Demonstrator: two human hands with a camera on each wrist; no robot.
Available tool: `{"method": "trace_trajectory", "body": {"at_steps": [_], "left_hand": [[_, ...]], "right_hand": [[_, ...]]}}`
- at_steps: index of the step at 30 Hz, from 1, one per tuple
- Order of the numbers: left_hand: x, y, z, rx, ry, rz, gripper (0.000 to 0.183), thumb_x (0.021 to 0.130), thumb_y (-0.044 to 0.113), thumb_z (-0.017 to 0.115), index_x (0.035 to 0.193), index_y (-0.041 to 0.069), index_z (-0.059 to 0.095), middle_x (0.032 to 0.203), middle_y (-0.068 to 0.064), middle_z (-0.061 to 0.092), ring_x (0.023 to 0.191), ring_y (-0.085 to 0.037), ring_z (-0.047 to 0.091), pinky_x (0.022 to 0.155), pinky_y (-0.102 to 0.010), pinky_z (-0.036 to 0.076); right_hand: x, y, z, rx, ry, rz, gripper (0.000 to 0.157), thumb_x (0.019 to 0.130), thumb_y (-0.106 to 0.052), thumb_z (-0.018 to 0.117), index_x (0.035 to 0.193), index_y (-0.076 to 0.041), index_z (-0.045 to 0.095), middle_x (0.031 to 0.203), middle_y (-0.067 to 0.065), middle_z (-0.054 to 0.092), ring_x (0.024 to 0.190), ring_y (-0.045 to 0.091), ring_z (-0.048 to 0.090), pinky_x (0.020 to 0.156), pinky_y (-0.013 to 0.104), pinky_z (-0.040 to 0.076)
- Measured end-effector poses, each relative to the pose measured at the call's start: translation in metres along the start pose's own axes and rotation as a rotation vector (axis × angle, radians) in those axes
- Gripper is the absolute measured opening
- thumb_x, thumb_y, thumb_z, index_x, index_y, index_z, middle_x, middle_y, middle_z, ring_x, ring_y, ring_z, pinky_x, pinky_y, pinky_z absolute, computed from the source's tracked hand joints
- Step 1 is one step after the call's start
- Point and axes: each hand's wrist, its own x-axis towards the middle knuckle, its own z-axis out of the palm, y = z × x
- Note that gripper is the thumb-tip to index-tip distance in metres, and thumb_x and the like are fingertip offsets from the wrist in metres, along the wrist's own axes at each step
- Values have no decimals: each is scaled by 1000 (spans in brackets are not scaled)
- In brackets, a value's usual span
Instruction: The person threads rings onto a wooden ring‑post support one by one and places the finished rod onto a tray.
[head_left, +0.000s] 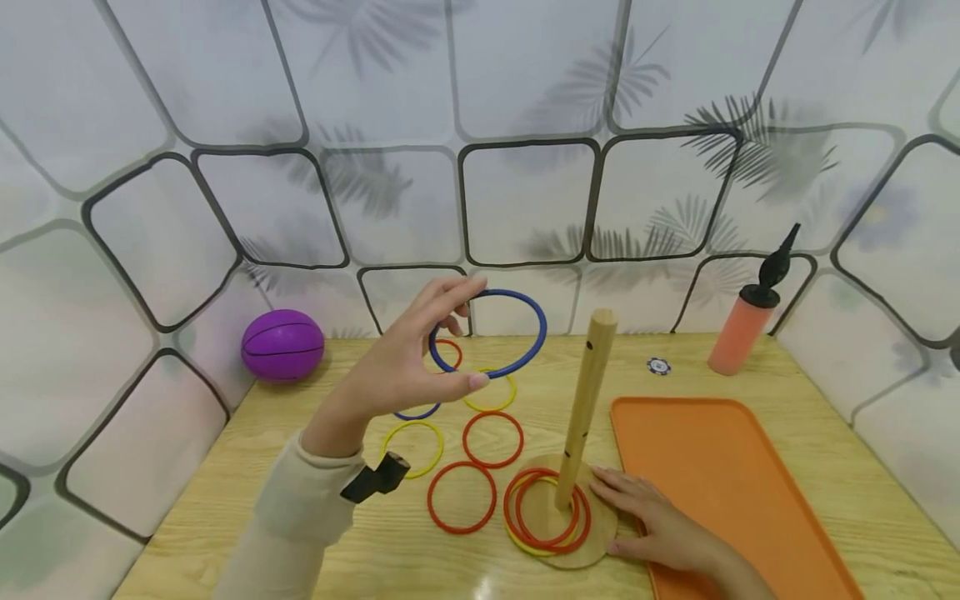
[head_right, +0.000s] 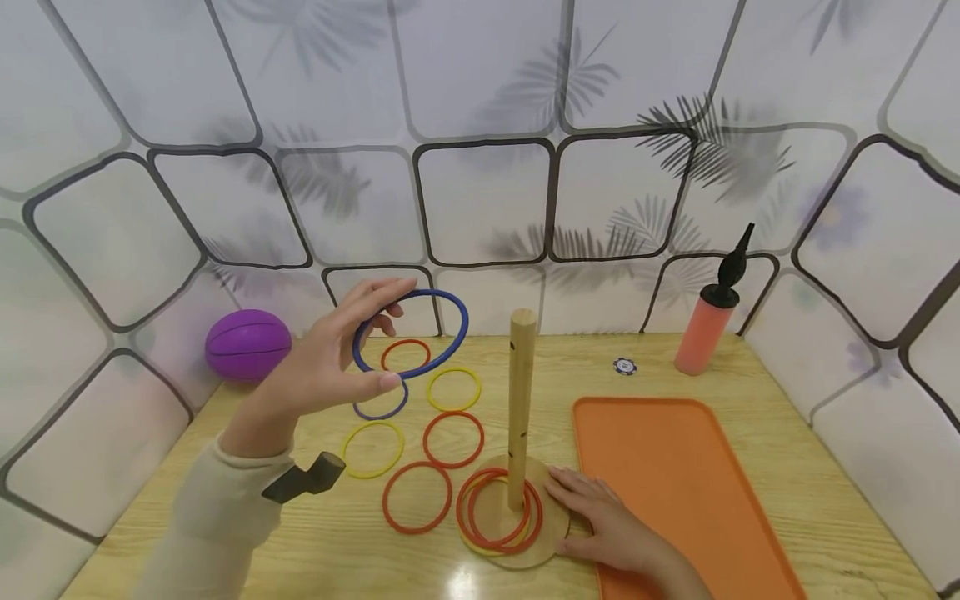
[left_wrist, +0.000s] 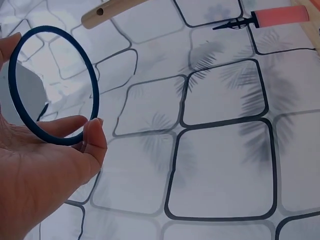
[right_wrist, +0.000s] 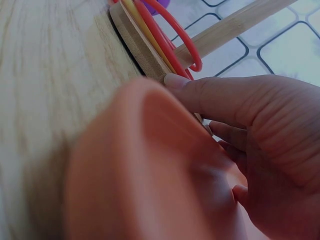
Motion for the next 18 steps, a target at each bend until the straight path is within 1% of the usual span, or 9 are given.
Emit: {"method": "trace_trajectory", "body": {"at_steps": [2, 4, 8, 12, 15, 18], "left_hand": [[4, 4, 2, 9, 14, -8, 81, 80, 29, 73, 145, 2, 34, 134, -13, 37, 102, -22, 42, 85, -34, 42], [8, 7, 4, 30, 23, -13, 81, 80, 31, 74, 145, 3, 35, 133, -12, 38, 98, -21, 44, 78, -33, 42], [20, 14, 8, 36, 21, 1, 80, 78, 18, 75, 145, 3, 35, 134, -10, 41, 99, -20, 44, 77, -31, 41], [28, 20, 14, 3, 37, 34, 80, 75, 8, 75, 143, 0, 36, 136, -10, 41, 105, -19, 43, 83, -31, 42], [32, 21, 23, -11, 75, 51, 79, 74, 7, 76, 143, 1, 37, 137, -10, 41, 106, -18, 43, 83, -31, 42], [33, 22, 33, -9, 111, 39, 79, 75, 9, 76, 143, 2, 37, 138, -8, 40, 106, -17, 43, 84, -31, 42]], "right_hand": [[0, 0, 0, 3, -4, 0, 67, 86, -32, 68, 144, -10, 41, 150, 8, 34, 135, -11, 6, 103, 7, -7], [0, 1, -1, -1, -8, -4, 67, 87, -32, 68, 144, -10, 41, 150, 8, 34, 135, -11, 5, 103, 7, -7], [-2, 1, -2, -15, 0, -13, 66, 86, -31, 68, 143, -9, 43, 148, 11, 36, 134, -10, 6, 104, 7, -6], [-2, 1, -2, -11, -6, -9, 65, 87, -31, 68, 143, -9, 43, 148, 11, 36, 135, -9, 7, 104, 7, -6], [0, 1, -1, -11, -5, -4, 65, 87, -32, 67, 143, -10, 43, 148, 12, 36, 135, -7, 8, 104, 8, -7], [1, 0, 0, -14, 7, -12, 65, 86, -31, 68, 142, -8, 44, 147, 14, 37, 136, -6, 9, 105, 8, -6]]}}
